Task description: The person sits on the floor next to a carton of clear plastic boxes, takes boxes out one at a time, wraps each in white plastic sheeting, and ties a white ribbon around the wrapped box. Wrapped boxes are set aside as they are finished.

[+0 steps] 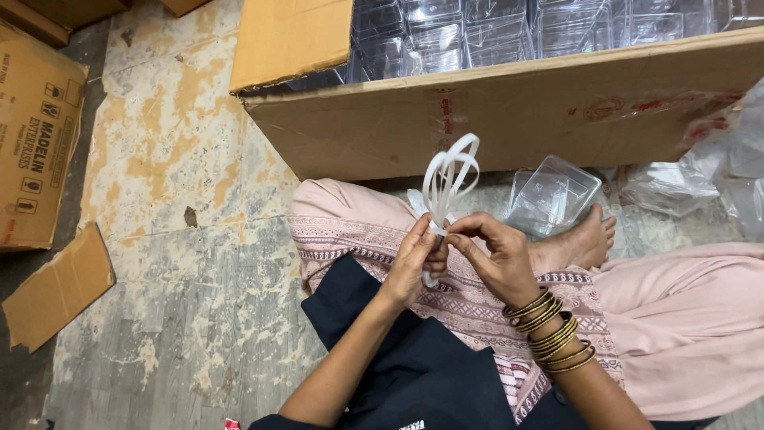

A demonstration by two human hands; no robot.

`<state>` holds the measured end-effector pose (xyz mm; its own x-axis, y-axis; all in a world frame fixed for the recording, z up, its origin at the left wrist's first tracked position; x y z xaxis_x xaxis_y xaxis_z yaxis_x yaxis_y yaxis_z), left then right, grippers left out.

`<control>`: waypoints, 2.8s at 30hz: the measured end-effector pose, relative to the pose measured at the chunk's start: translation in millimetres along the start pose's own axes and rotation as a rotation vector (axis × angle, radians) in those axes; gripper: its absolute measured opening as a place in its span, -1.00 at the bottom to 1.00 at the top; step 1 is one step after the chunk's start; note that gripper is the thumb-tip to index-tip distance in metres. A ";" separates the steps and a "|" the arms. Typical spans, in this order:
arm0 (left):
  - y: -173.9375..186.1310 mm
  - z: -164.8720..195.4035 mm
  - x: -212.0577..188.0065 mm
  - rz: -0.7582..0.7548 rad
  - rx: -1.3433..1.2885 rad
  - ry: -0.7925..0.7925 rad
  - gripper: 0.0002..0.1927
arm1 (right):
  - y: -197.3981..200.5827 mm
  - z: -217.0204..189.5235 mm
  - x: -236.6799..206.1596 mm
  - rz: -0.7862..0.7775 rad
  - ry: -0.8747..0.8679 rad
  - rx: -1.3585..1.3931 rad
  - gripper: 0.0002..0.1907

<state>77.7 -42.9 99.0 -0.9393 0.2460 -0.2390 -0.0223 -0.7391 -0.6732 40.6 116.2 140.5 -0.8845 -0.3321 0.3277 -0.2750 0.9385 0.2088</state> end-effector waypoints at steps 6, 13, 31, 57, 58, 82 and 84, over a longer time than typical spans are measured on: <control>5.3 0.5 2.3 -0.029 0.113 -0.072 -0.78 | 2.5 -14.1 3.0 0.138 -0.003 -0.192 -0.87; -3.2 3.2 3.7 0.081 0.196 -0.284 -0.80 | -6.9 -41.2 2.3 0.060 0.317 -0.341 -0.79; -55.5 42.0 -14.7 0.309 1.496 -0.583 -0.83 | 7.4 -58.3 18.1 0.110 0.053 -0.385 -0.86; -24.0 8.4 7.5 0.204 -0.085 -0.206 -0.63 | -19.7 41.9 -18.9 0.193 -0.367 0.514 -0.82; -22.0 7.5 9.6 0.165 -0.183 -0.173 -0.62 | -19.7 37.7 -19.0 0.198 -0.337 0.508 -0.81; -13.0 -12.6 8.7 0.189 -0.416 0.075 -0.75 | 17.1 5.6 9.1 0.072 -0.161 0.163 -0.84; -13.1 -11.7 9.0 0.195 -0.411 0.083 -0.74 | 17.9 10.5 10.5 0.012 -0.132 0.205 -0.89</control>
<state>73.6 -23.6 97.5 -0.8818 0.1886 -0.4323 0.3052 -0.4708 -0.8278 22.4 130.5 138.1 -0.9258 -0.3186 0.2032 -0.3234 0.9462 0.0104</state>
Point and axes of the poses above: each hand's wrist, its own x-axis towards the middle knuckle, its own y-axis out of the back of the hand, z = x × y, the point moved 3 cm from there along x, towards the middle knuckle, and after that the axes turned 7 degrees about -x, right-handed, at the moved point
